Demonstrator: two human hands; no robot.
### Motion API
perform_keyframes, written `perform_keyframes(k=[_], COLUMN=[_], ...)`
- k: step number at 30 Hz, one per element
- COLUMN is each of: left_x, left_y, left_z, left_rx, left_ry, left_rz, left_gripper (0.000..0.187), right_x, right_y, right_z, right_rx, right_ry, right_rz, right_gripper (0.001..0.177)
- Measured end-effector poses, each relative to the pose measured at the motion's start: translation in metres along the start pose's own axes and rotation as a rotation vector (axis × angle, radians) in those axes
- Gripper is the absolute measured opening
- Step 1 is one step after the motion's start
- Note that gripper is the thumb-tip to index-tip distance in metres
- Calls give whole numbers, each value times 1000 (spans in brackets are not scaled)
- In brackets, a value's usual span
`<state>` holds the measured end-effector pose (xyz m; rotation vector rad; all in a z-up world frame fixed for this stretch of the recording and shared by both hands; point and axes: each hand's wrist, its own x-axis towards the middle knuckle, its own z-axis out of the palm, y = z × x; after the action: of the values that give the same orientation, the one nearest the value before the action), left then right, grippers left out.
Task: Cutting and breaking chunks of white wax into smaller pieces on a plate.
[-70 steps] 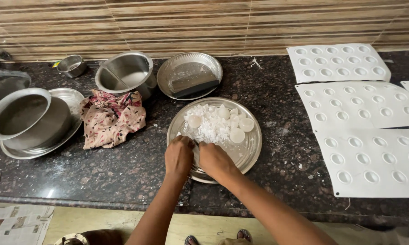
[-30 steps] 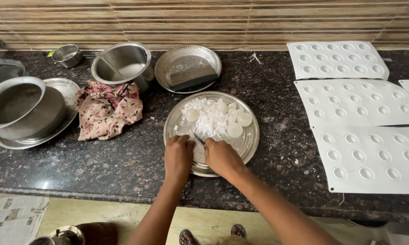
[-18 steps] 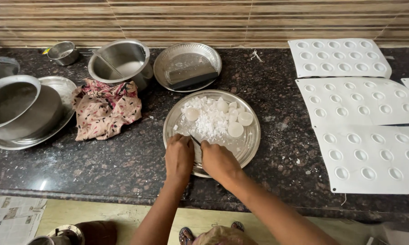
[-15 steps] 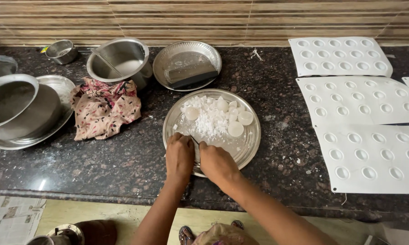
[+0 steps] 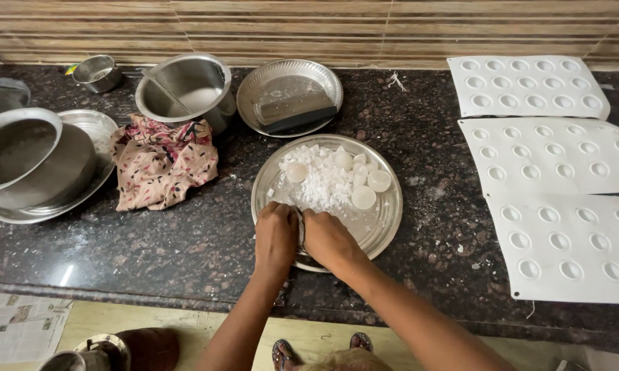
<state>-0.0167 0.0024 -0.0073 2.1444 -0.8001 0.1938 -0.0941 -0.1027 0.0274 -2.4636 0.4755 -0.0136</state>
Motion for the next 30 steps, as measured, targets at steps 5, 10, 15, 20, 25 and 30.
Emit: perform_keyframes(k=[5,10,15,20,25,30], left_x=[-3,1,6,4,3,2], left_y=[-7,-5,-8,-9,-6,1], left_z=[5,2,2,5,6,3], left_rx=[61,22,-15,-12,4,-2], left_ry=[14,2,-39,-28,2,9], left_rz=[36,-18,-60,-64,-83,-77], left_gripper=[10,14,11,10,10,9], right_x=[-19,-26,-32,-27,-24,-27], right_y=[-5,4,-1,-3,-1,-5], right_z=[-13,-20,-21,-15,-5,-3], right_rx=[-57,-47,-15,-6,-21,-94], right_ry=[-62,-68,24,13,17,27], right_rz=[12,6,55,66,41,13], right_gripper=[24,22,20,19,18,18])
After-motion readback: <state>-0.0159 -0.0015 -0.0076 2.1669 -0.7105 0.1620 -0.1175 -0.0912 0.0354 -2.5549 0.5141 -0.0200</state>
